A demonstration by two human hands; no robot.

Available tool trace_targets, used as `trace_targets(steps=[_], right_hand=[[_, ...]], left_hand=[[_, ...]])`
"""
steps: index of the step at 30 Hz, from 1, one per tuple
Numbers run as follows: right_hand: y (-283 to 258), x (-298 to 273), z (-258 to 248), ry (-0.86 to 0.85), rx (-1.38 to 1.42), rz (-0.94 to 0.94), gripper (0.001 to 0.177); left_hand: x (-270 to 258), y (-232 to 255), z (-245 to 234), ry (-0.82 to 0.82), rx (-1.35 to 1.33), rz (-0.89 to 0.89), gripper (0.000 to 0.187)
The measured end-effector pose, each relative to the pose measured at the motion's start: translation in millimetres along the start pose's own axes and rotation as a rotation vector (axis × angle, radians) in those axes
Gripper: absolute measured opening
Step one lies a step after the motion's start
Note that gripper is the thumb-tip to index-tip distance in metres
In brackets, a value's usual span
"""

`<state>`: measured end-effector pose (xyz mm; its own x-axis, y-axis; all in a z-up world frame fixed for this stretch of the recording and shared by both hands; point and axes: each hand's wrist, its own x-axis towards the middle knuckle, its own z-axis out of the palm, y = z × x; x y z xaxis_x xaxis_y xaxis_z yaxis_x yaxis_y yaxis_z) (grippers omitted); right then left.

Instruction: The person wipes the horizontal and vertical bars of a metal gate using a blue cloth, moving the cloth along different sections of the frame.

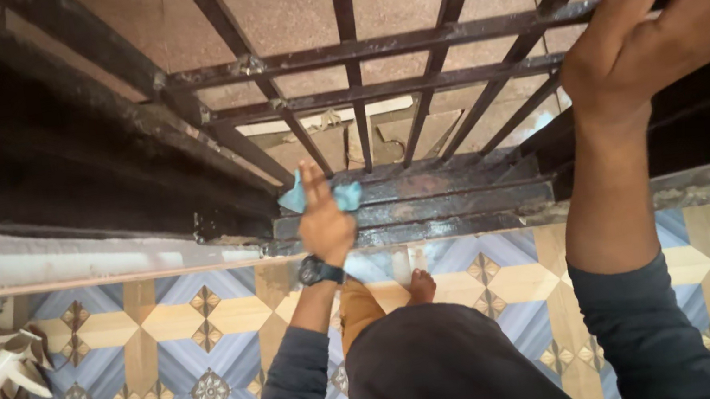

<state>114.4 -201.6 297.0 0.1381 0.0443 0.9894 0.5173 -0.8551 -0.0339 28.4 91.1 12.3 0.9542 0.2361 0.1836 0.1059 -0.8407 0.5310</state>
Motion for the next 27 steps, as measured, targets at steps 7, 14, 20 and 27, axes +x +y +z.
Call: trace_targets(steps=[7, 14, 20, 27], right_hand=[[3.4, -16.9, -5.0, -0.040, -0.045, 0.068, 0.035], [9.4, -18.3, -0.5, -0.008, -0.162, 0.062, 0.049], [8.4, -11.9, 3.5, 0.032, -0.157, 0.009, 0.049], [9.5, -14.6, 6.3, 0.020, -0.169, 0.041, 0.050]], left_hand=[[-1.3, 2.7, -1.6, 0.030, 0.054, -0.008, 0.087], [0.8, 12.6, -4.2, 0.035, -0.028, -0.019, 0.089], [5.6, -7.0, 11.2, 0.106, 0.038, 0.058, 0.078], [5.5, -13.6, 5.7, 0.141, 0.044, 0.112, 0.076]])
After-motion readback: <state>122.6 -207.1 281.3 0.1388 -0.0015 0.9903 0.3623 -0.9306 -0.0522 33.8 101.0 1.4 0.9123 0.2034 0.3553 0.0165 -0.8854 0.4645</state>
